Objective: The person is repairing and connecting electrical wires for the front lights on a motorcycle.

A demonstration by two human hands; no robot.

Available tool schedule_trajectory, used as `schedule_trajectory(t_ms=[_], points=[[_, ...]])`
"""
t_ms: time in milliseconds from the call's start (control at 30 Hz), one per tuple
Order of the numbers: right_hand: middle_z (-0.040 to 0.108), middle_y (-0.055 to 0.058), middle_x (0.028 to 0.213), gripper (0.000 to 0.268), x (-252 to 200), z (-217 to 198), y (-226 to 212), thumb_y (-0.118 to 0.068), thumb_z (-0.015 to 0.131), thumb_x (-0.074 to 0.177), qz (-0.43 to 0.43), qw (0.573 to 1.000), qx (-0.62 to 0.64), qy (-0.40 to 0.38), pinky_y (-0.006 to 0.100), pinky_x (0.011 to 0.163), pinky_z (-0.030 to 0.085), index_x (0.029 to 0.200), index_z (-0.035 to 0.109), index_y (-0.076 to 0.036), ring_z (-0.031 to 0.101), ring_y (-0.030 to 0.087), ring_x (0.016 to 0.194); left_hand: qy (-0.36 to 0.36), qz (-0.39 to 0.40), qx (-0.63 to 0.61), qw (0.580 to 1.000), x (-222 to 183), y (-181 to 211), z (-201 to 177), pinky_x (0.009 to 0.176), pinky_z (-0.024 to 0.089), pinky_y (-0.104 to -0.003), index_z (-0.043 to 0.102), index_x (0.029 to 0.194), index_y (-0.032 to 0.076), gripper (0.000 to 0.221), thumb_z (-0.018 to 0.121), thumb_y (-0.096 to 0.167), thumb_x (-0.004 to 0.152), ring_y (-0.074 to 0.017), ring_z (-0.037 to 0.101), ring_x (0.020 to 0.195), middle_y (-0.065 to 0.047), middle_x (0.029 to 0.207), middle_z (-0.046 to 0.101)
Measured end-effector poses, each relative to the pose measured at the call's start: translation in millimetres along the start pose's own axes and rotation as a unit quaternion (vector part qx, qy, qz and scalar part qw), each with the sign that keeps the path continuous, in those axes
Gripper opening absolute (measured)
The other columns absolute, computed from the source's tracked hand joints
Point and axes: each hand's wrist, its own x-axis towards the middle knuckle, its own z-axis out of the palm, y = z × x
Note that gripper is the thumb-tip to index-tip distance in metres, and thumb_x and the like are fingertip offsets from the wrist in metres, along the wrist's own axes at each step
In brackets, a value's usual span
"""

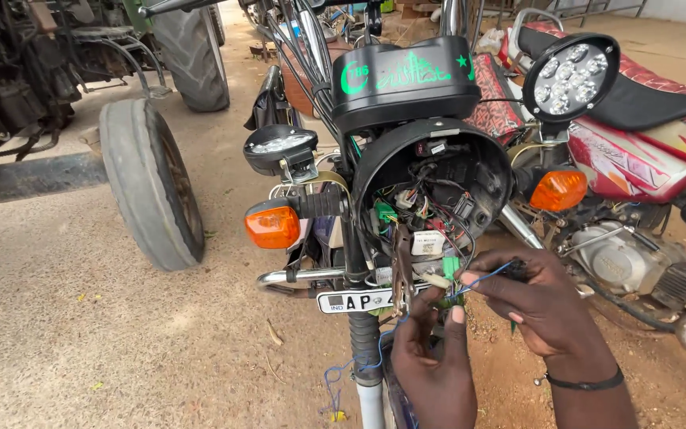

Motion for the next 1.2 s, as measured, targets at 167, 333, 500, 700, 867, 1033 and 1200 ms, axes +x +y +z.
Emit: schedule_trajectory(t_ms=[167, 333, 500, 700, 867, 1033, 1200], points=[[0.071, 0.012, 0.071, 0.018, 1, -1, -4, 0.004, 0.08, 0.076, 0.026, 0.999, -0.027, 0.001, 0.022, 0.041, 0.03, 0.092, 0.076, 0.011, 0.045, 0.006, 0.046, -0.01, 0.03, 0.023, 0.999, 4, -7, 8, 0.074, 0.053, -0.023, 0.069, 0.104, -0.001, 0.021, 0.079, 0.006, 0.088, -0.0092, 0.068, 0.082, -0.008, 0.088, 0.074], [0.079, 0.018, 0.078, 0.02, 0, 2, -9, 0.001, 0.082, 0.074, 0.033, 0.999, -0.03, -0.016, 0.022, 0.041, 0.031, 0.092, 0.077, 0.009, 0.049, 0.007, 0.048, -0.008, 0.009, 0.009, 1.0, 6, -1, 8, 0.067, 0.051, -0.022, 0.072, 0.1, -0.001, 0.017, 0.079, 0.006, 0.086, -0.0087, 0.068, 0.073, -0.007, 0.081, 0.076], [0.081, 0.015, 0.081, 0.018, -1, 4, -11, 0.001, 0.082, 0.073, 0.035, 0.999, -0.036, -0.018, 0.022, 0.042, 0.033, 0.088, 0.078, 0.009, 0.053, 0.007, 0.051, 0.008, -0.056, -0.047, 0.997, 4, 1, 9, 0.058, 0.052, -0.024, 0.076, 0.098, -0.002, 0.018, 0.08, 0.003, 0.082, -0.0104, 0.068, 0.065, -0.009, 0.075, 0.076], [0.075, 0.012, 0.071, 0.016, -6, 3, -6, 0.001, 0.084, 0.075, 0.017, 1.0, -0.024, 0.009, 0.022, 0.041, 0.03, 0.089, 0.081, 0.007, 0.047, 0.007, 0.046, 0.018, -0.062, -0.094, 0.993, 4, -4, 12, 0.064, 0.055, -0.025, 0.076, 0.094, -0.005, 0.016, 0.081, -0.001, 0.08, -0.0128, 0.072, 0.07, -0.012, 0.077, 0.078], [0.073, 0.013, 0.067, 0.016, -8, 6, -10, 0.002, 0.084, 0.075, 0.012, 0.998, -0.064, 0.023, 0.024, 0.042, 0.036, 0.089, 0.081, 0.006, 0.055, 0.01, 0.049, 0.046, -0.135, -0.1, 0.985, 6, 7, 21, 0.065, 0.053, -0.027, 0.075, 0.092, -0.003, 0.018, 0.078, 0.012, 0.083, -0.0149, 0.072, 0.073, -0.012, 0.078, 0.078], [0.077, 0.011, 0.071, 0.012, -12, 8, -15, 0.0, 0.084, 0.077, -0.053, 0.993, -0.106, 0.0, 0.028, 0.056, 0.055, 0.087, 0.081, 0.006, 0.069, 0.013, 0.062, 0.039, -0.196, -0.162, 0.966, 11, -9, 18, 0.067, 0.054, -0.028, 0.073, 0.094, -0.001, 0.019, 0.075, 0.015, 0.086, -0.017, 0.071, 0.076, -0.012, 0.081, 0.075], [0.081, 0.007, 0.077, 0.011, -6, 7, -17, -0.001, 0.082, 0.076, -0.093, 0.978, -0.186, -0.014, 0.027, 0.061, 0.057, 0.086, 0.082, 0.003, 0.071, 0.01, 0.069, 0.01, -0.134, -0.194, 0.972, 29, -53, 7, 0.069, 0.057, -0.031, 0.074, 0.099, -0.007, 0.022, 0.073, 0.012, 0.087, -0.0198, 0.073, 0.077, -0.015, 0.086, 0.077]])
